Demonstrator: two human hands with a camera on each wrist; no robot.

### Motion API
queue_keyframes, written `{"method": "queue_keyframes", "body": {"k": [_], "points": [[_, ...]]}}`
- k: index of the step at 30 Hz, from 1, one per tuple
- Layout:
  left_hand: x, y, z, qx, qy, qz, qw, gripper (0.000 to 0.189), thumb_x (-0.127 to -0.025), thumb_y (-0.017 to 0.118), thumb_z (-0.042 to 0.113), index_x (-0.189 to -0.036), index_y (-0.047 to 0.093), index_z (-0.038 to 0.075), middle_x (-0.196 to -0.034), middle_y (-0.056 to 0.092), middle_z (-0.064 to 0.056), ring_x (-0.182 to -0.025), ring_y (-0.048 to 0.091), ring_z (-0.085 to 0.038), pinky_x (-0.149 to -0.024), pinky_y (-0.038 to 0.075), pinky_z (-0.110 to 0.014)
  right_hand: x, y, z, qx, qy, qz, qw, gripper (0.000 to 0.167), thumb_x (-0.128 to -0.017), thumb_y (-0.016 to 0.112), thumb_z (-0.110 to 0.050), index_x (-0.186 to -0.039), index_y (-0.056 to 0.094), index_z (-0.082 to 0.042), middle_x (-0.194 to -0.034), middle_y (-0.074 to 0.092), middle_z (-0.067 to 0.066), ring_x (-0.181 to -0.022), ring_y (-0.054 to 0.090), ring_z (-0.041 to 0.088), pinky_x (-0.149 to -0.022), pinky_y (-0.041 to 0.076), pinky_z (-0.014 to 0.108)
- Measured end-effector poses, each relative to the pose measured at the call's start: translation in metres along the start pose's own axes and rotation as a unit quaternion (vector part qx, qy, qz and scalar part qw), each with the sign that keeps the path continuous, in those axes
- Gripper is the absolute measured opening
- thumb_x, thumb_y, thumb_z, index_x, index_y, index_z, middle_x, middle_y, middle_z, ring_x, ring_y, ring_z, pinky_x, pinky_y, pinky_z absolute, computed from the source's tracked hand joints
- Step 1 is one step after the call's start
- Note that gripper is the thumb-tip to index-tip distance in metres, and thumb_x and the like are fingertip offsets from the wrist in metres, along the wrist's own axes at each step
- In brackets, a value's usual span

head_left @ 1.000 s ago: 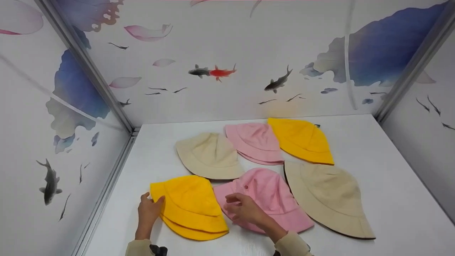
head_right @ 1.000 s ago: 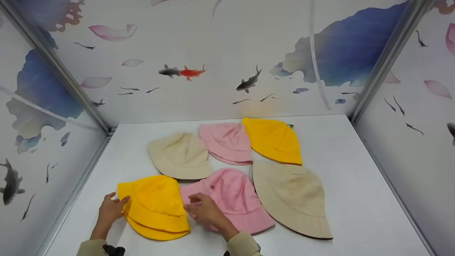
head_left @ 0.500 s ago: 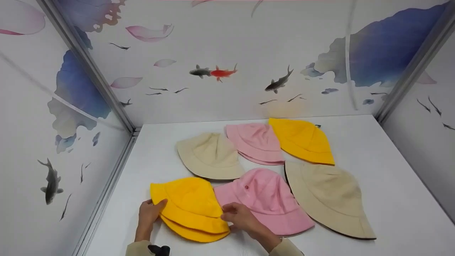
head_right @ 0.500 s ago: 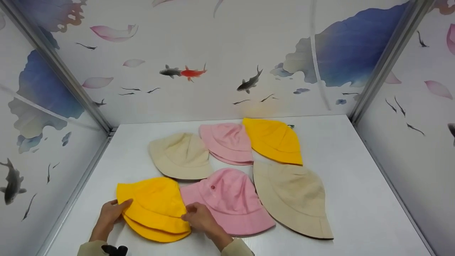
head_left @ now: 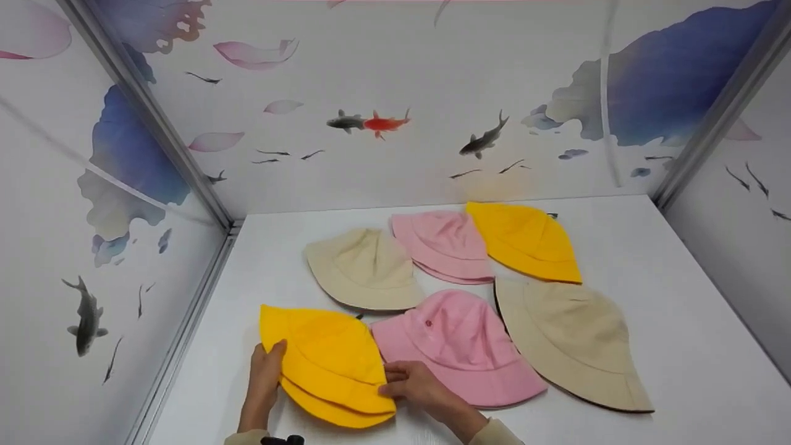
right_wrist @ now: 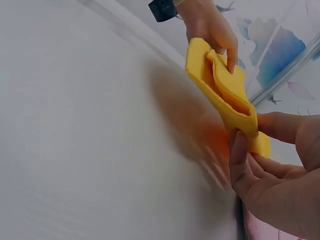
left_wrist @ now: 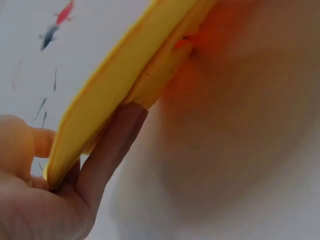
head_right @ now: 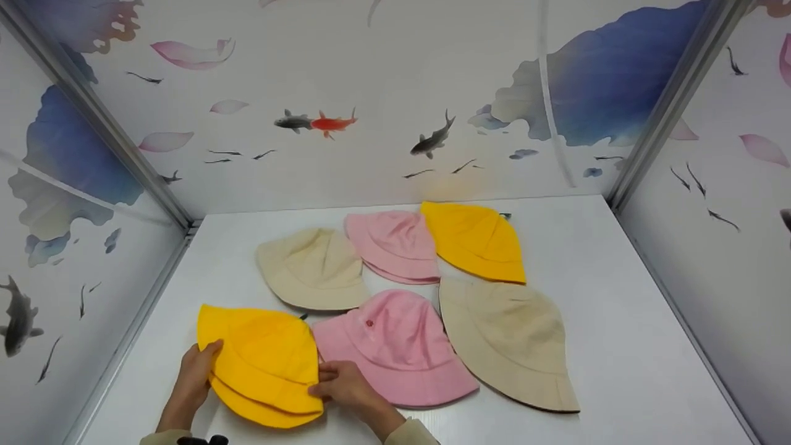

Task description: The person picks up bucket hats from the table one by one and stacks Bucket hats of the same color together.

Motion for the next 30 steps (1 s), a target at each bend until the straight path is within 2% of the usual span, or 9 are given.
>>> {"method": "queue_keyframes", "body": {"k": [8,15,19,25,30], "points": [[0.006,0.003,0.013,0.071,-0.009,0.010,0.9974,0.063,-0.105,0.044,0.035,-0.155,0.022,0.002,-0.146,0.045,-0.018,-0.108,0.057,-0.014,-0.079,0.052,-0.013,0.006,-0.018,-0.013,0.004,-0.045,0.008,0.9989,0.053,-0.087,0.078,-0.016,-0.136,0.061,-0.008,-0.120,0.072,0.008,-0.091,0.069,0.018,-0.089,0.060,0.034],[0.015,0.012,0.022,0.115,0.005,0.006,0.9933,0.061,-0.106,0.046,0.031,-0.158,0.022,0.009,-0.151,0.044,-0.014,-0.110,0.059,-0.010,-0.087,0.055,-0.016,0.012,-0.034,-0.021,-0.062,-0.077,-0.016,0.9950,0.049,-0.089,0.074,-0.009,-0.136,0.061,-0.007,-0.118,0.070,0.009,-0.096,0.068,0.021,-0.092,0.059,0.037],[0.019,0.020,0.024,0.132,0.011,-0.005,0.9912,0.064,-0.104,0.052,0.033,-0.159,0.024,0.015,-0.151,0.045,-0.011,-0.111,0.060,-0.011,-0.089,0.057,-0.020,0.012,-0.045,-0.024,-0.042,-0.084,0.013,0.9955,0.050,-0.088,0.076,-0.011,-0.136,0.062,-0.010,-0.118,0.070,0.008,-0.096,0.067,0.021,-0.091,0.059,0.034],[0.020,0.033,0.023,0.129,0.020,0.008,0.9914,0.060,-0.102,0.058,0.035,-0.154,0.035,0.015,-0.141,0.054,-0.014,-0.092,0.065,-0.010,-0.076,0.059,-0.022,0.010,-0.062,-0.024,0.015,-0.090,0.060,0.9940,0.046,-0.089,0.074,-0.012,-0.135,0.064,-0.014,-0.119,0.070,0.006,-0.094,0.066,0.019,-0.089,0.060,0.032],[0.022,0.044,0.022,0.141,0.038,0.005,0.9893,0.059,-0.101,0.059,0.036,-0.153,0.037,0.018,-0.137,0.057,-0.011,-0.090,0.065,-0.011,-0.075,0.059,-0.023,0.012,-0.075,-0.027,0.035,-0.108,0.086,0.9898,0.044,-0.091,0.071,-0.011,-0.135,0.064,-0.015,-0.124,0.069,0.007,-0.099,0.065,0.019,-0.093,0.058,0.033]]}}
Point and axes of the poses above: each hand's wrist, its own x-axis away from the middle knuckle, its own y-axis out of the palm, z = x × y, the point moved 3 cm from there along -x, towards the middle knuckle
